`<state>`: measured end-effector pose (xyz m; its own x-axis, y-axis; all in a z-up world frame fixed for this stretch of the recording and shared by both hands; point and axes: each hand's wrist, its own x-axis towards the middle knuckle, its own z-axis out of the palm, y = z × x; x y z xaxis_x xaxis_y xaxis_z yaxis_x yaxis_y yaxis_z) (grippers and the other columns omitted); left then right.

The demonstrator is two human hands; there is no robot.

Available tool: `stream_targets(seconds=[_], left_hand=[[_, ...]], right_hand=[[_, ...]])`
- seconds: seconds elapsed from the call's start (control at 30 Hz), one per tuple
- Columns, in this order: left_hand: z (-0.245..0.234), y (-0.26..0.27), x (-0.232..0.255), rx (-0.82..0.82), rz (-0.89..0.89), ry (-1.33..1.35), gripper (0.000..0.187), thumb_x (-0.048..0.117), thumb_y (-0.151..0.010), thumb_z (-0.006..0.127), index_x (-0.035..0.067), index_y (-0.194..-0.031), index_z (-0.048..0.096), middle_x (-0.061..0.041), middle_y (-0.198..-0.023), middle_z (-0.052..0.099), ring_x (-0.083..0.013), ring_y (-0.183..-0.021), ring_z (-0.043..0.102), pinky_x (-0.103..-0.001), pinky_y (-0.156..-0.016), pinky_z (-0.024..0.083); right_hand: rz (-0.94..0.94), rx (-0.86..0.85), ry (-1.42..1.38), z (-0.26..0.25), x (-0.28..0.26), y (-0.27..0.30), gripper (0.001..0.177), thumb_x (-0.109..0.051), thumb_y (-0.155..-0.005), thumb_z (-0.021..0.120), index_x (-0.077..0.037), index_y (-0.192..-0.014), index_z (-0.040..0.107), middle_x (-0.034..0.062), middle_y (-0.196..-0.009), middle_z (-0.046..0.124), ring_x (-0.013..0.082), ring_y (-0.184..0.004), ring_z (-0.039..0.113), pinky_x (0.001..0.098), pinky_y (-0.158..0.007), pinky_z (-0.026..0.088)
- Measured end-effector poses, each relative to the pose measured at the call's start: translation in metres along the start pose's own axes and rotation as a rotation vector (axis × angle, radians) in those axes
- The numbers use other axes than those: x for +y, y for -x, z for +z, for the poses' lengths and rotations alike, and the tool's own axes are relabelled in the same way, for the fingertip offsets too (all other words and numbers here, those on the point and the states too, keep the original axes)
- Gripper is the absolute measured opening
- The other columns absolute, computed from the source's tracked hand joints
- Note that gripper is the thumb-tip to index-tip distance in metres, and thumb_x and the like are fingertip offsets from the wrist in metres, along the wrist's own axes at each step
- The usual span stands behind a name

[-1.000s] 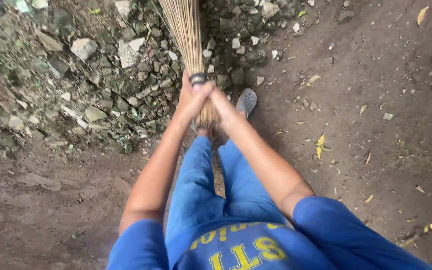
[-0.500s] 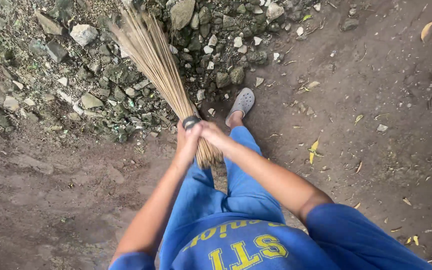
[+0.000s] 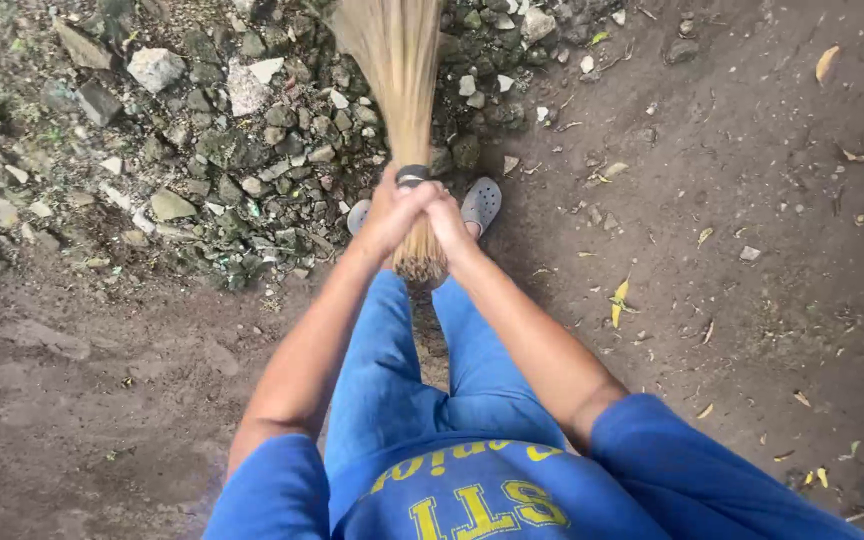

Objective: The person sweeps dry leaves and dirt across the ground outdoors using a broom.

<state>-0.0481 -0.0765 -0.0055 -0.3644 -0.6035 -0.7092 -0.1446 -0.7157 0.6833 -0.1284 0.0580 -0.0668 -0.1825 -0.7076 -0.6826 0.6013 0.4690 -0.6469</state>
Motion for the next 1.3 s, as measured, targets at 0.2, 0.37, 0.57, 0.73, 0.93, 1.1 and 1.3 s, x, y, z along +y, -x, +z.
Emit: stream_targets(seconds=[0.2,0.37,0.57,0.73,0.93,1.1,1.3], left_hand=[[-0.003,0.049,-0.007,-0.037,0.177,-0.156,0.073,0.035,-0.081,0.073,0.003,-0.142,0.048,-0.012,-0.118,0.068,-0.0168,-0.106,0.067,-0.030,-0.093,0.053],[0.003,0.003,-0.002,0.021,0.005,-0.082,0.080,0.038,-0.076,0.080,0.000,-0.139,0.046,-0.015,-0.118,0.064,-0.0210,-0.104,0.066,-0.035,-0.093,0.055],[0.033,-0.004,-0.006,-0.195,0.123,-0.129,0.103,0.047,-0.075,0.084,-0.001,-0.152,0.035,-0.017,-0.134,0.059,-0.0241,-0.120,0.061,-0.036,-0.103,0.049],[0.100,-0.089,0.020,-0.150,0.067,-0.291,0.114,0.060,-0.064,0.083,-0.001,-0.148,0.037,-0.016,-0.129,0.064,-0.0241,-0.116,0.066,-0.035,-0.099,0.053],[0.133,-0.177,-0.043,-0.432,0.058,-0.279,0.096,0.051,-0.069,0.082,-0.004,-0.142,0.055,-0.015,-0.126,0.071,-0.0220,-0.110,0.069,-0.035,-0.098,0.055],[0.138,-0.096,-0.040,-0.496,0.036,-0.059,0.092,0.038,-0.076,0.080,0.002,-0.148,0.035,-0.011,-0.122,0.065,-0.0191,-0.109,0.065,-0.032,-0.100,0.052],[0.200,-0.180,-0.044,-0.244,-0.152,-0.097,0.073,0.033,-0.072,0.082,-0.004,-0.131,0.058,-0.013,-0.106,0.068,-0.0234,-0.090,0.066,-0.039,-0.082,0.057]], right_hand=[[-0.014,-0.072,0.027,0.027,-0.031,0.016,0.029,-0.021,-0.095,0.071,-0.004,-0.118,0.063,0.0081,-0.106,0.066,0.0132,-0.095,0.066,0.0307,-0.084,0.055],[-0.039,-0.002,-0.041,0.011,-0.008,-0.014,0.027,-0.023,-0.096,0.071,-0.002,-0.111,0.066,0.0076,-0.102,0.067,0.0150,-0.093,0.065,0.0323,-0.082,0.054],[-0.090,0.138,-0.121,-0.017,-0.032,-0.016,0.025,-0.025,-0.093,0.071,-0.004,-0.108,0.067,0.0039,-0.100,0.067,0.0150,-0.093,0.063,0.0321,-0.083,0.052],[0.010,0.191,0.046,-0.071,-0.093,-0.084,0.035,-0.039,-0.095,0.059,-0.008,-0.109,0.070,0.0016,-0.098,0.072,0.0139,-0.091,0.068,0.0327,-0.080,0.055],[-0.065,0.404,-0.113,-0.073,-0.129,-0.056,0.033,-0.039,-0.093,0.059,-0.013,-0.111,0.067,0.0002,-0.101,0.070,0.0135,-0.095,0.068,0.0333,-0.082,0.055],[-0.183,0.293,-0.222,-0.139,-0.039,-0.085,0.029,-0.028,-0.090,0.071,-0.009,-0.112,0.068,0.0028,-0.108,0.069,0.0151,-0.100,0.066,0.0324,-0.089,0.054],[-0.034,0.428,-0.144,-0.190,-0.075,-0.129,0.027,-0.028,-0.089,0.066,-0.009,-0.108,0.070,0.0050,-0.101,0.072,0.0163,-0.089,0.069,0.0333,-0.076,0.056]])
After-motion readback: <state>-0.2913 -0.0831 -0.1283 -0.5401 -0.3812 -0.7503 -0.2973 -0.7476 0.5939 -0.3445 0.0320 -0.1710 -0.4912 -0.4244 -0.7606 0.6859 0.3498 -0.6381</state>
